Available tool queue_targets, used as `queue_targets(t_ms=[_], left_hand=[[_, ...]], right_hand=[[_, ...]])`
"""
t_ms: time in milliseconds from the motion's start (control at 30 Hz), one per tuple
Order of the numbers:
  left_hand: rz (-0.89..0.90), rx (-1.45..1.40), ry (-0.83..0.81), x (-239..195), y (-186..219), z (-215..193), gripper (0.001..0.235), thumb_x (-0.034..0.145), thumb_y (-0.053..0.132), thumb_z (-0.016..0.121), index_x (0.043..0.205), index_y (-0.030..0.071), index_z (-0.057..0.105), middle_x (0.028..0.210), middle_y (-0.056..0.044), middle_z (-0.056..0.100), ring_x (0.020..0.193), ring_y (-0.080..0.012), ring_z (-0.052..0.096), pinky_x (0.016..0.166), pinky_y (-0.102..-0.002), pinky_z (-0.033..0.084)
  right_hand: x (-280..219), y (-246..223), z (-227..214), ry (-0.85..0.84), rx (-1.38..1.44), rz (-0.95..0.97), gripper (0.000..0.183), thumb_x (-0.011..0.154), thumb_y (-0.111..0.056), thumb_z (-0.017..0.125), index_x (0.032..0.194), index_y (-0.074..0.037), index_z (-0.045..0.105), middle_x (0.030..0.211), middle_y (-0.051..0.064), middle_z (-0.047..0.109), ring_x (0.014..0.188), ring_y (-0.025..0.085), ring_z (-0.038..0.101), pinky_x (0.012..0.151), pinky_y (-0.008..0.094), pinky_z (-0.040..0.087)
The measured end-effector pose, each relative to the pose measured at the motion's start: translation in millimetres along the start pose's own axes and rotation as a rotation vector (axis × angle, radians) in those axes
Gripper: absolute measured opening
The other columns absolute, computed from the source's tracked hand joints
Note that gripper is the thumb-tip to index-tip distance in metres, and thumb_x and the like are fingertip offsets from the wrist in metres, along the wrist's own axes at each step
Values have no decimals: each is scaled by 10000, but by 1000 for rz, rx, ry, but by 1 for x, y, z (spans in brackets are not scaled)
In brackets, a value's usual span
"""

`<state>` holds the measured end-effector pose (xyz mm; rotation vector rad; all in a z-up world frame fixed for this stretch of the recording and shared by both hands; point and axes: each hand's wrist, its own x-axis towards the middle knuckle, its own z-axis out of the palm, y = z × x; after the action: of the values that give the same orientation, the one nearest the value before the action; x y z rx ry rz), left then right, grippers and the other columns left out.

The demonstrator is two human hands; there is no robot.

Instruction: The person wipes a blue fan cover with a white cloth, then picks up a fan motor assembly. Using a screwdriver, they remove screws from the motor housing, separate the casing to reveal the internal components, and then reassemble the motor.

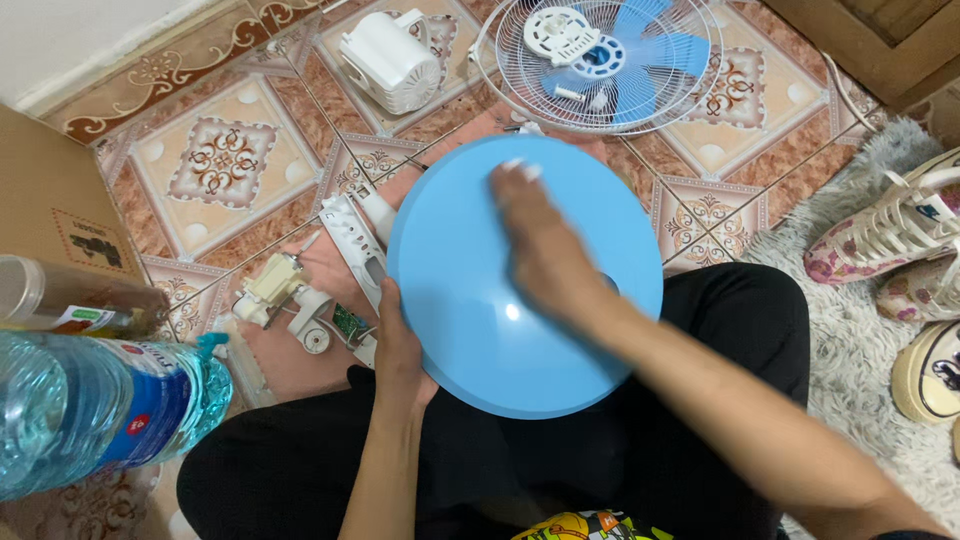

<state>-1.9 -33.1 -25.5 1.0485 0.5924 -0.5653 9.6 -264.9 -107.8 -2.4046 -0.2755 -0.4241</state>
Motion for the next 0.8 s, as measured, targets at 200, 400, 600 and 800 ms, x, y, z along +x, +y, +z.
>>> queue_targets(t_ms=[200,400,600,800], left_hand=[[93,-3,-76,0,-8,-3,856,1108,671,484,1753,116,386,1688,-170,589,1575,-381,569,1312,-624,442],[4,10,-17,-5,-3,3,920,980,653,411,1821,280,388,1795,-90,587,1549,-348,628,1224,-552,556],[-13,-23,-1,-6,-1,7,884,993,640,423,1786,254,483,1722,-73,653,1470,-336,669,1161,-529,580],[-27,-46,13,6,-2,-5,943,941,674,452,1776,240,498,1707,-102,668,1465,-346,671,1181,-552,570]], right_hand=[[-59,-132,-24,-53,-147,-69,727,1177,-376,526,1752,57,420,1852,310,361,1723,465,351,1428,572,216],[-145,-127,-35,-157,-369,130,1009,1137,-642,583,1818,9,220,1911,257,232,1785,417,221,1440,553,239],[-217,-102,-37,-118,-456,198,889,1001,171,432,1821,45,110,1905,336,116,1783,489,167,1450,589,237],[-250,-61,-76,49,71,537,784,1012,134,479,1772,53,307,1855,218,378,1706,297,387,1413,393,246]])
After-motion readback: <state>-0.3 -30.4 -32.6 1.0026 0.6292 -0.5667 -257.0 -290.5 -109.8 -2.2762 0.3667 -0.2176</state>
